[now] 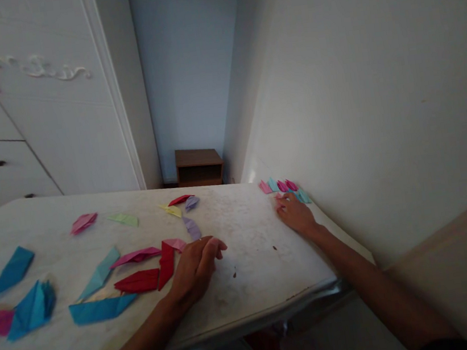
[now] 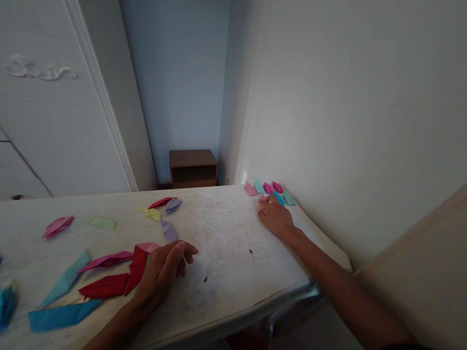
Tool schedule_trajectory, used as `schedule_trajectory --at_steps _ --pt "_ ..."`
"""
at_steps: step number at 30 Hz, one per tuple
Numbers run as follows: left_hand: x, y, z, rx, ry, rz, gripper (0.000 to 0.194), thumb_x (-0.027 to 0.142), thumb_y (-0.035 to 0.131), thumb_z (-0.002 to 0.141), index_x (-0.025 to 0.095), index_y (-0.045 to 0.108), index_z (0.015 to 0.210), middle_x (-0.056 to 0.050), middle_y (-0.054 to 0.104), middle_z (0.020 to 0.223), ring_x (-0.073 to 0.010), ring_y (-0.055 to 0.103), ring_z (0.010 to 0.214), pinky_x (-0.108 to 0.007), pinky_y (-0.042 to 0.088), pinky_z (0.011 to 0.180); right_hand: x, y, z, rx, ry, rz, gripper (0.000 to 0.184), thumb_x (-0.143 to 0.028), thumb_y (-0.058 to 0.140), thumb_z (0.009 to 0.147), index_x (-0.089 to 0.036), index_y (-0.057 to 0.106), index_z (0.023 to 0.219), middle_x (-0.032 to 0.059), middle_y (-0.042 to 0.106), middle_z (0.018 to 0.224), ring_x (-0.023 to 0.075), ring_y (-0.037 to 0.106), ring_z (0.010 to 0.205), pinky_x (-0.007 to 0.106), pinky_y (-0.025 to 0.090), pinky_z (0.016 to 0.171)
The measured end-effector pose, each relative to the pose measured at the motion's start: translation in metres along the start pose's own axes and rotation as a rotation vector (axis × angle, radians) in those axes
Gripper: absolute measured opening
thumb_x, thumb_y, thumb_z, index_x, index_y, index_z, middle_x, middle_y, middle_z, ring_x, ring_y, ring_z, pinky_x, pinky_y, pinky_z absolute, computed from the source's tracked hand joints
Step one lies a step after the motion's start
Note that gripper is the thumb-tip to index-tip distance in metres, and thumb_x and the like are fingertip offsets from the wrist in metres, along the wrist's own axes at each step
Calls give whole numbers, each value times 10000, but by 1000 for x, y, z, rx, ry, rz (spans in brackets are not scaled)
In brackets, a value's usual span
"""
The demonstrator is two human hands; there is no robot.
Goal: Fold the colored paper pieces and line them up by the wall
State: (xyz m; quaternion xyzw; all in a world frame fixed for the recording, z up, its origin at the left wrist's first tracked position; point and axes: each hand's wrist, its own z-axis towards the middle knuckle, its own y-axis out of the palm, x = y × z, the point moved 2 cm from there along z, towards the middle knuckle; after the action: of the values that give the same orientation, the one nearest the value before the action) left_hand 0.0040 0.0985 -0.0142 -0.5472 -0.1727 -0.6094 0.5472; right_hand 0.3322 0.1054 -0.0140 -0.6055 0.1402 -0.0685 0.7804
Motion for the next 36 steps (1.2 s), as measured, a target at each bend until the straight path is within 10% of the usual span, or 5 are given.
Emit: schedule_trajectory --at_steps 28,36 --pt "8 0 -12 7 186 227 513 327 258 968 146 694 768 -38 657 627 -144 622 566 -250 447 550 12 12 3 111 6 91 335 -308 469 924 -185 623 1194 93 556 1341 234 578 1135 332 466 939" --pt "9 -1 -10 32 148 270 499 336 284 961 155 702 760 -22 655 615 -135 614 548 -240 450 545 -8 18 -9 173 -398 312 212 -254 468 930 -196 664 988 78 648 1024 199 621 957 322 502 854"
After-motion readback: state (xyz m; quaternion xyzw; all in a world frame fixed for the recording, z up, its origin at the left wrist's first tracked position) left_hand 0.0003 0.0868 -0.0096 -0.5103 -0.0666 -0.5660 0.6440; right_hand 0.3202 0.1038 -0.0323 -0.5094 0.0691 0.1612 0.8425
